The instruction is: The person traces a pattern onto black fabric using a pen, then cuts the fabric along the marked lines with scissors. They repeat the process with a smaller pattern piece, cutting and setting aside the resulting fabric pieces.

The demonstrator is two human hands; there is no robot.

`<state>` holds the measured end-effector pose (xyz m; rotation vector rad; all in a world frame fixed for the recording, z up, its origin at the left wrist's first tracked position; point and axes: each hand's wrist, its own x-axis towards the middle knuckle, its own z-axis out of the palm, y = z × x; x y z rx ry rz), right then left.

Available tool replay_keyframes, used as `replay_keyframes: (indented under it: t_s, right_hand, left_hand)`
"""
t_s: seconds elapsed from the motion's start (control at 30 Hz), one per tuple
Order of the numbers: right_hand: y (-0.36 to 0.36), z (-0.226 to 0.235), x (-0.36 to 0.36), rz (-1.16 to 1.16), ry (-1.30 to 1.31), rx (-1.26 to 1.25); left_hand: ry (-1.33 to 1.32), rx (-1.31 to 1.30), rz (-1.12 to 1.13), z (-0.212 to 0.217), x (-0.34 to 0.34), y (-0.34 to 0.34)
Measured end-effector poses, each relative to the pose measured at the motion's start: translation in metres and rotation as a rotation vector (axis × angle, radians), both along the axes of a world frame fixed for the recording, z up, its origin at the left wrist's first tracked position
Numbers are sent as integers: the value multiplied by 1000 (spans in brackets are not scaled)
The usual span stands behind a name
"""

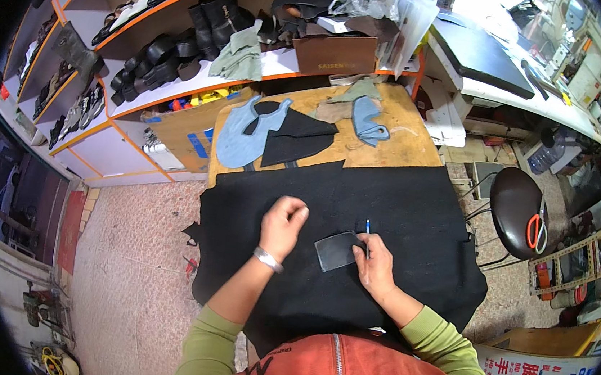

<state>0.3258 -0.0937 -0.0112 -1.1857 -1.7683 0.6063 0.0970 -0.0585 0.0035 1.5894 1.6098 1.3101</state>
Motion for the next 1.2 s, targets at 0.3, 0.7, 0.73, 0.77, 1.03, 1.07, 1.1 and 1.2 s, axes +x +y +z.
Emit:
replay_keyframes:
  t_s: [0.3, 0.7, 0.73, 0.77, 1.03, 1.07, 1.1, 1.2]
  right_hand:
    - [1, 1, 0, -6, -34, -45]
    - [2, 6, 3, -18, -24, -116]
    - [1, 6, 2, -8, -25, -132]
    - [2, 3, 1, -7, -15, -144]
    - [2, 1, -4, 6, -43, -89]
    - [5, 0, -4, 7, -56, -72]
    - [4, 2, -4, -5, -65, -81]
    - [3, -5, -3, -2, -78, -53]
  left_hand:
    - [586, 104, -90, 29, 21, 96]
    - [1062, 218, -206, -43, 173, 261]
    - [1096, 228, -175, -51, 175, 267]
    - [1109, 184, -186, -53, 182, 273]
    - [954, 7, -227, -47, 170, 288]
    - [984, 84, -242, -47, 167, 286]
    - [1014, 162, -257, -48, 164, 281]
    - [985, 151, -338, -45, 164, 275]
